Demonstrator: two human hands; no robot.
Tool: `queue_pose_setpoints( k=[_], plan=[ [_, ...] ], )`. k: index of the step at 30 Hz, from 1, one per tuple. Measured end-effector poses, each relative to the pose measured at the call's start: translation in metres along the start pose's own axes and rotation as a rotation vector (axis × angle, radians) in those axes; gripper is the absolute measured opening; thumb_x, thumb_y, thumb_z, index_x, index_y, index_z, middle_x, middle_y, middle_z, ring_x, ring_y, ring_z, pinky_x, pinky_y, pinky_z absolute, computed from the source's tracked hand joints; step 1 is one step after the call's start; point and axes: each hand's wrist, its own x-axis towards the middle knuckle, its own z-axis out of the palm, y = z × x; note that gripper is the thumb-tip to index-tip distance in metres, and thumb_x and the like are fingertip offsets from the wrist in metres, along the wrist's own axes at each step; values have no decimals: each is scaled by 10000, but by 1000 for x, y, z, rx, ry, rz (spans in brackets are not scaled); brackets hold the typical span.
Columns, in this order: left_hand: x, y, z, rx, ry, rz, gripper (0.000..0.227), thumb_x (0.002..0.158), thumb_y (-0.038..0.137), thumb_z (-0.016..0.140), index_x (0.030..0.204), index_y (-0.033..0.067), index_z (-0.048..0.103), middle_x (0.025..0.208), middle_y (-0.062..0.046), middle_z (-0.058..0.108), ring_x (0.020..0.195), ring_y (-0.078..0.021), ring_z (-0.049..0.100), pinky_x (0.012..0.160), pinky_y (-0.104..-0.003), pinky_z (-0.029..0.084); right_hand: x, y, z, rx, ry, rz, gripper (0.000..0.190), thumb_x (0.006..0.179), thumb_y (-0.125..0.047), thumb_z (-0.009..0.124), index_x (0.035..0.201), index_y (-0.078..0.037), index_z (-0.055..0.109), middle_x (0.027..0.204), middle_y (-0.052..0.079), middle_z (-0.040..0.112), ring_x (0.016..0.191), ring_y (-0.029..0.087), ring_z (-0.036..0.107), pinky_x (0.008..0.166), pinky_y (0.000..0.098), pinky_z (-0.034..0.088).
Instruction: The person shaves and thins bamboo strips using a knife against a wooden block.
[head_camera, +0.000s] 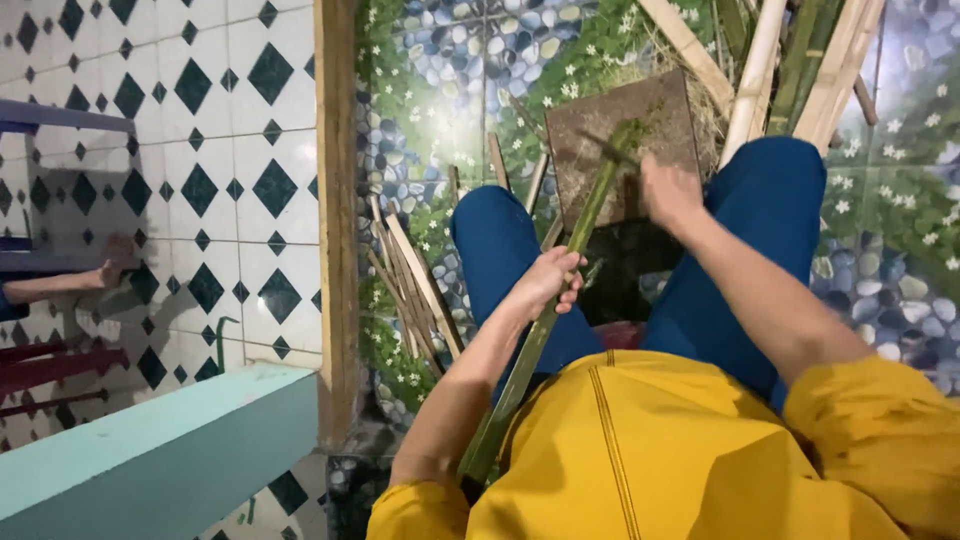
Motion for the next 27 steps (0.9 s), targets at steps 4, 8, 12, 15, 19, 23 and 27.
queue_pose_setpoints(
  k=[4,8,12,15,19,23,27],
  plan=[
    [-2,5,4,30,-17,11,424,1101,196,411,1420,-77,351,740,-117,497,519,-146,475,288,-273,391,42,26,19,-21,54,57,205,991,-128,493,1186,-63,498,945,275,768,927,477,757,792,575,580],
    [-5,5,-1,3,-7,6,399,1103,205,427,1394,-61,369,738,-116,501,521,-148,464,283,-291,386,36,21,7,-50,74,76,192,1007,-141,498,1181,-62,515,966,268,781,947,463,766,821,583,570],
    [6,-5,-3,32,2,11,368,1100,210,420,1336,-71,421,727,-133,511,505,-173,486,266,-302,379,10,6,-2,-21,15,35,197,1020,-141,446,1194,-60,494,968,302,771,949,494,754,805,607,560],
    [0,1,2,32,-2,20,308,1098,203,424,1277,-45,466,720,-138,516,498,-172,487,267,-298,386,51,39,26,-51,14,85,205,996,-156,488,1177,-59,479,946,302,765,911,499,754,768,601,572],
    [4,-2,-2,26,10,32,336,1104,209,429,1305,-58,454,736,-144,516,511,-180,494,261,-317,389,45,27,11,-79,17,80,203,1020,-192,506,1187,-79,485,962,258,781,953,463,767,792,587,578],
    [2,-3,2,-2,1,19,328,1094,210,441,1278,-61,459,720,-136,502,492,-175,472,262,-309,367,29,35,18,5,18,55,211,1058,-171,487,1224,-41,482,968,324,757,945,513,751,799,621,569],
    [10,-8,-6,7,-13,37,286,1091,222,455,1235,-23,490,712,-137,521,491,-166,484,262,-310,380,46,43,27,23,54,77,213,1037,-149,543,1205,-19,539,959,297,751,946,498,749,756,605,582]
  ],
)
